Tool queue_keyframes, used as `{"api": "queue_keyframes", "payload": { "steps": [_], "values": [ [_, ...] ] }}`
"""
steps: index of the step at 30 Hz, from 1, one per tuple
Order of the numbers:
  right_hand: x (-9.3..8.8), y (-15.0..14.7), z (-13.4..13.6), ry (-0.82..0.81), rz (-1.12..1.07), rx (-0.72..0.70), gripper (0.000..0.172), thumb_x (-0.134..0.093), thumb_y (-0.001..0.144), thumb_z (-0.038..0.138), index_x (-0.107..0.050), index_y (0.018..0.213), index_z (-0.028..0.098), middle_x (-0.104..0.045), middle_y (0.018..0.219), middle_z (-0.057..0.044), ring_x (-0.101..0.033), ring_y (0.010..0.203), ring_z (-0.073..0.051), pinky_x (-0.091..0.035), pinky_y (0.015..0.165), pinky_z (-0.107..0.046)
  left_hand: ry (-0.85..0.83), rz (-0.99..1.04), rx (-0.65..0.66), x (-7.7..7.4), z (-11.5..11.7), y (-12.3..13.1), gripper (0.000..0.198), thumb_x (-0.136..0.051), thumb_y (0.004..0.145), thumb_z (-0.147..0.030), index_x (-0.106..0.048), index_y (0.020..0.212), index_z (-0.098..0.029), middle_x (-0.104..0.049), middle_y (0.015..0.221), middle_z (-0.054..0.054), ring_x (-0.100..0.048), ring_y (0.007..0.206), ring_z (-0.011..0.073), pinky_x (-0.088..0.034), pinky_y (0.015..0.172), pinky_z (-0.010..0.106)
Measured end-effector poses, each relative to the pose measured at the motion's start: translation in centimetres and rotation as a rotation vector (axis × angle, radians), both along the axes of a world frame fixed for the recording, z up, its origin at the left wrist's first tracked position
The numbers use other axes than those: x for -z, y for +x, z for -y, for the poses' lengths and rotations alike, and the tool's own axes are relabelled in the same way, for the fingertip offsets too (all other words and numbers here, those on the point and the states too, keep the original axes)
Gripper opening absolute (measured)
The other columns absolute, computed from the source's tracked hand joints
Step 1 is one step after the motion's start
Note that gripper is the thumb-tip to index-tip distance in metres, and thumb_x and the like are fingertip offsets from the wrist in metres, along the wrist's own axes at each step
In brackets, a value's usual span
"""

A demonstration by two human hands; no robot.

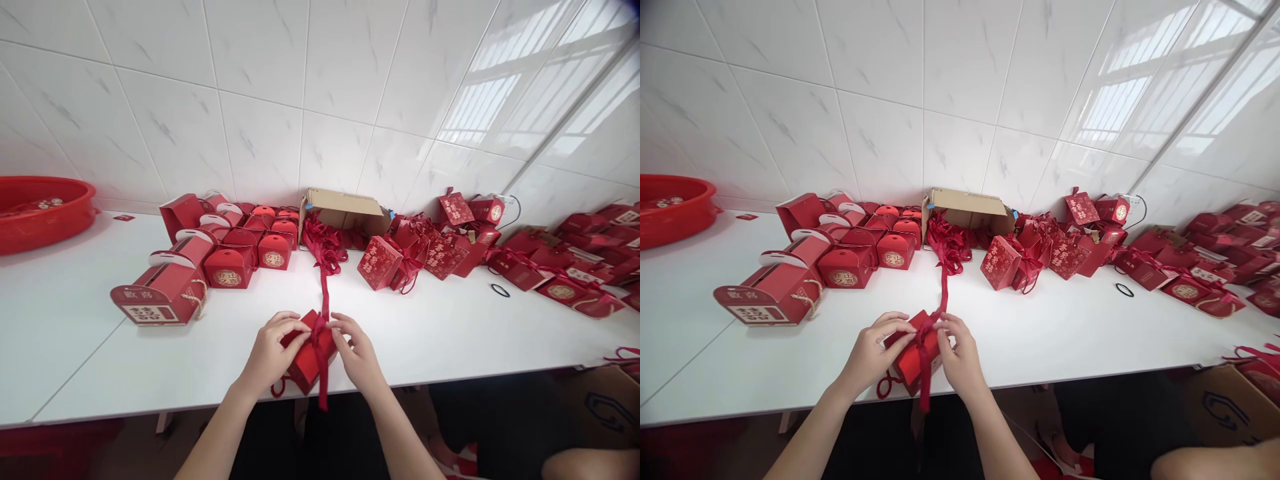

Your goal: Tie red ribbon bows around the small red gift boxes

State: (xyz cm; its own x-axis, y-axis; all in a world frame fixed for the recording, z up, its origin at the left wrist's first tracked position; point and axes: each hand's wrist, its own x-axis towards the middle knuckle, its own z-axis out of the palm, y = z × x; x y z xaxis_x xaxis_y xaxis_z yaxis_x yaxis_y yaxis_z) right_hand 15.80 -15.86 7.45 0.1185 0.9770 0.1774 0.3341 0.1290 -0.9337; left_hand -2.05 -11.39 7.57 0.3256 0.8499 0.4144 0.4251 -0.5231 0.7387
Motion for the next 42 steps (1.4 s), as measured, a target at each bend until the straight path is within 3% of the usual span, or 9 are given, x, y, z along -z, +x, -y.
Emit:
{"api": "queue_keyframes", "payload": {
  "steps": [4,10,13,16,19,23,29,35,42],
  "values": [
    [-0.2,1.3,-1.1,0.038,0.103,-0.130,0.036,-0.046,0.086,0.025,-0.059,0.119,0.023,-0.065,0.114,-0.007,-0.060,0.072,-0.014,-0.050,0.063,-0.028,-0.020,-0.115,0.059,-1.1,-0.1,-0.5,0.016,-0.054,0.084,-0.029,-0.068,0.082,-0.024,-0.063,0.101,0.006,-0.059,0.101,0.0233,-0.047,0.090,0.037],
    [-1.1,1.8,-1.3,0.077,0.243,-0.160,0.023,-0.053,0.082,0.022,-0.068,0.100,0.022,-0.068,0.083,-0.003,-0.054,0.061,-0.013,-0.046,0.060,-0.027,0.021,-0.162,0.148,-2.1,-0.4,-0.8,0.016,-0.050,0.086,-0.028,-0.065,0.082,-0.023,-0.061,0.096,0.006,-0.059,0.091,0.0204,-0.048,0.084,0.034],
    [-2.5,2.2,-0.3,0.036,0.264,-0.184,0.025,-0.058,0.081,0.026,-0.065,0.105,0.023,-0.064,0.068,0.001,-0.047,0.049,-0.011,-0.042,0.053,-0.024,0.026,-0.170,0.196,-2.5,-0.5,-0.9,0.016,-0.047,0.086,-0.024,-0.063,0.083,-0.023,-0.060,0.091,0.005,-0.057,0.089,0.0197,-0.047,0.083,0.033],
    [-4.2,2.6,0.3,-0.008,0.299,-0.262,0.027,-0.062,0.080,0.037,-0.066,0.104,0.024,-0.061,0.057,0.003,-0.049,0.048,-0.012,-0.040,0.052,-0.024,0.022,-0.184,0.237,-2.8,-0.6,-1.0,0.016,-0.046,0.086,-0.021,-0.062,0.081,-0.023,-0.060,0.089,0.005,-0.056,0.089,0.0198,-0.047,0.083,0.033],
    [-5.0,2.5,-0.4,0.023,0.353,-0.287,0.028,-0.060,0.081,0.045,-0.071,0.096,0.024,-0.068,0.073,-0.003,-0.057,0.060,-0.015,-0.044,0.058,-0.026,0.022,-0.220,0.251,-3.1,-0.7,-1.2,0.017,-0.046,0.086,-0.021,-0.061,0.080,-0.023,-0.060,0.088,0.004,-0.055,0.089,0.0201,-0.046,0.082,0.032],
    [-4.5,1.4,-2.2,0.020,0.303,-0.375,0.031,-0.055,0.086,0.036,-0.064,0.112,0.022,-0.068,0.095,-0.006,-0.062,0.075,-0.016,-0.049,0.068,-0.028,0.064,-0.303,0.299,-3.9,-0.7,-1.1,0.019,-0.043,0.088,-0.020,-0.060,0.080,-0.023,-0.060,0.084,0.003,-0.054,0.086,0.0198,-0.044,0.082,0.032],
    [-4.3,1.1,-2.3,0.083,0.300,-0.437,0.013,-0.058,0.083,0.019,-0.067,0.092,0.021,-0.062,0.076,0.000,-0.056,0.068,-0.014,-0.047,0.064,-0.026,0.098,-0.387,0.333,-4.8,-0.9,-1.2,0.019,-0.045,0.088,-0.019,-0.062,0.083,-0.024,-0.062,0.081,0.001,-0.056,0.083,0.0189,-0.042,0.084,0.032],
    [-3.9,1.8,-1.3,0.191,0.506,-0.555,0.035,-0.044,0.091,0.014,-0.065,0.115,0.028,-0.054,0.088,-0.004,-0.054,0.076,-0.014,-0.049,0.074,-0.028,0.095,-0.412,0.269,-4.2,-1.6,-2.2,0.016,-0.051,0.085,-0.022,-0.064,0.094,-0.026,-0.064,0.090,0.002,-0.055,0.092,0.0210,-0.043,0.081,0.030],
    [-2.1,1.8,-1.3,0.254,0.678,-0.560,0.044,-0.042,0.088,0.004,-0.065,0.116,0.028,-0.046,0.086,-0.005,-0.047,0.080,-0.016,-0.049,0.073,-0.030,0.166,-0.526,0.365,-4.6,-1.6,-2.4,0.023,-0.040,0.092,-0.017,-0.062,0.088,-0.022,-0.062,0.085,0.002,-0.053,0.089,0.0178,-0.038,0.086,0.034]
  ]
}}
